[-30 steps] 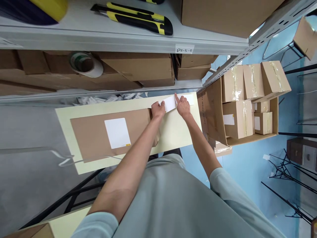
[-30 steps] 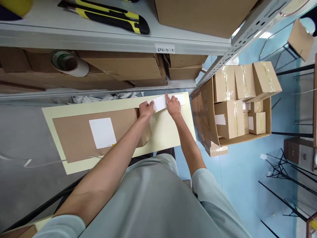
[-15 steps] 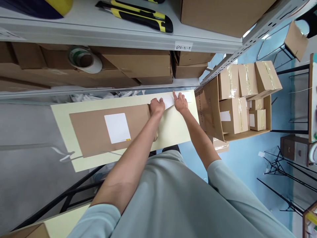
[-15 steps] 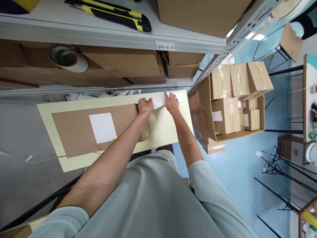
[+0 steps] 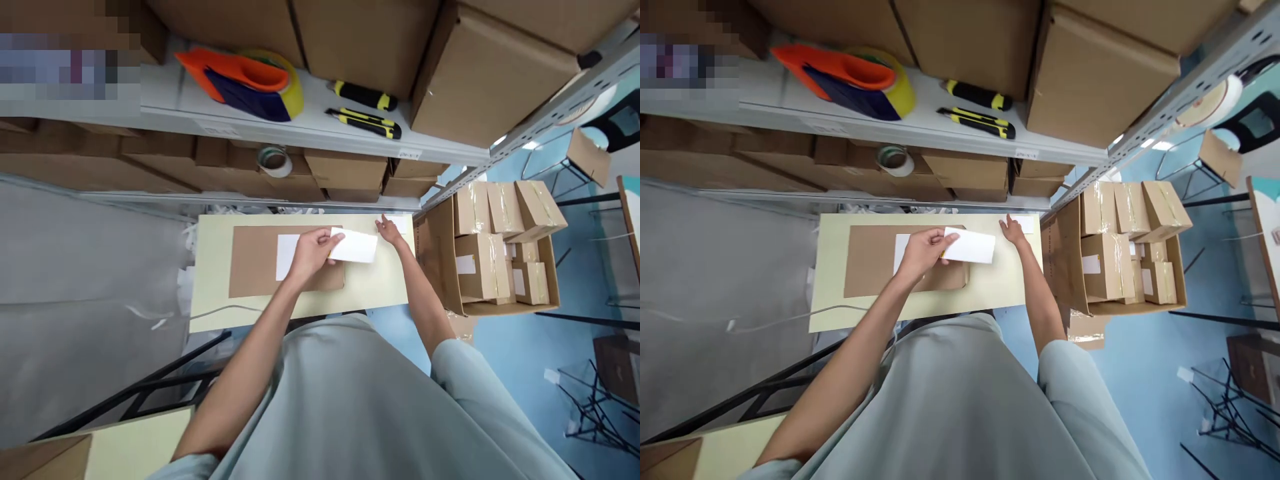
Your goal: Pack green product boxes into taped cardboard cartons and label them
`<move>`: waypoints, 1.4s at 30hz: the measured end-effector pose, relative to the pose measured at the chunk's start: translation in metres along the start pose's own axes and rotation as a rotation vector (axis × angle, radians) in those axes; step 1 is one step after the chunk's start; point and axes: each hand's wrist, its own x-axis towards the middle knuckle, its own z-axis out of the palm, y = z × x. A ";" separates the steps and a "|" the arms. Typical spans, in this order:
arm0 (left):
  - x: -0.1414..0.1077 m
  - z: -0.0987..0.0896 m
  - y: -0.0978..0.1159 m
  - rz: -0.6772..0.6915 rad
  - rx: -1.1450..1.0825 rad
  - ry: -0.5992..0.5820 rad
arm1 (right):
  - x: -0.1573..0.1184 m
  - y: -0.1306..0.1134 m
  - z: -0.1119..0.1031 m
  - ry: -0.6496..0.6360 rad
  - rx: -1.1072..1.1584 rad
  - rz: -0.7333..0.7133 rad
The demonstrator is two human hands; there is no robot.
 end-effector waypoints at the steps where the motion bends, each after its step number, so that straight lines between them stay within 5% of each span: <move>1: -0.009 -0.013 -0.002 0.018 0.002 -0.026 | -0.013 -0.009 -0.002 -0.010 0.036 -0.053; 6: -0.031 -0.071 -0.008 0.151 0.094 -0.248 | -0.113 -0.053 0.011 -0.223 0.396 -0.415; 10: -0.038 -0.100 -0.001 0.216 0.162 -0.315 | -0.185 -0.079 0.038 -0.219 0.354 -0.381; 13: -0.045 -0.110 0.007 0.246 0.090 -0.239 | -0.211 -0.102 0.055 -0.113 0.349 -0.361; 17: -0.066 -0.117 0.007 0.185 -0.372 -0.003 | -0.222 -0.141 0.066 0.151 0.460 -0.337; 21: -0.097 -0.130 -0.006 0.064 -0.690 -0.065 | -0.230 -0.180 0.066 0.332 0.590 -0.331; 30: -0.143 -0.178 -0.009 0.103 -0.755 -0.067 | -0.264 -0.231 0.072 0.283 0.613 -0.351; 42: -0.151 -0.206 -0.009 0.143 -0.770 -0.023 | -0.265 -0.259 0.098 0.242 0.603 -0.322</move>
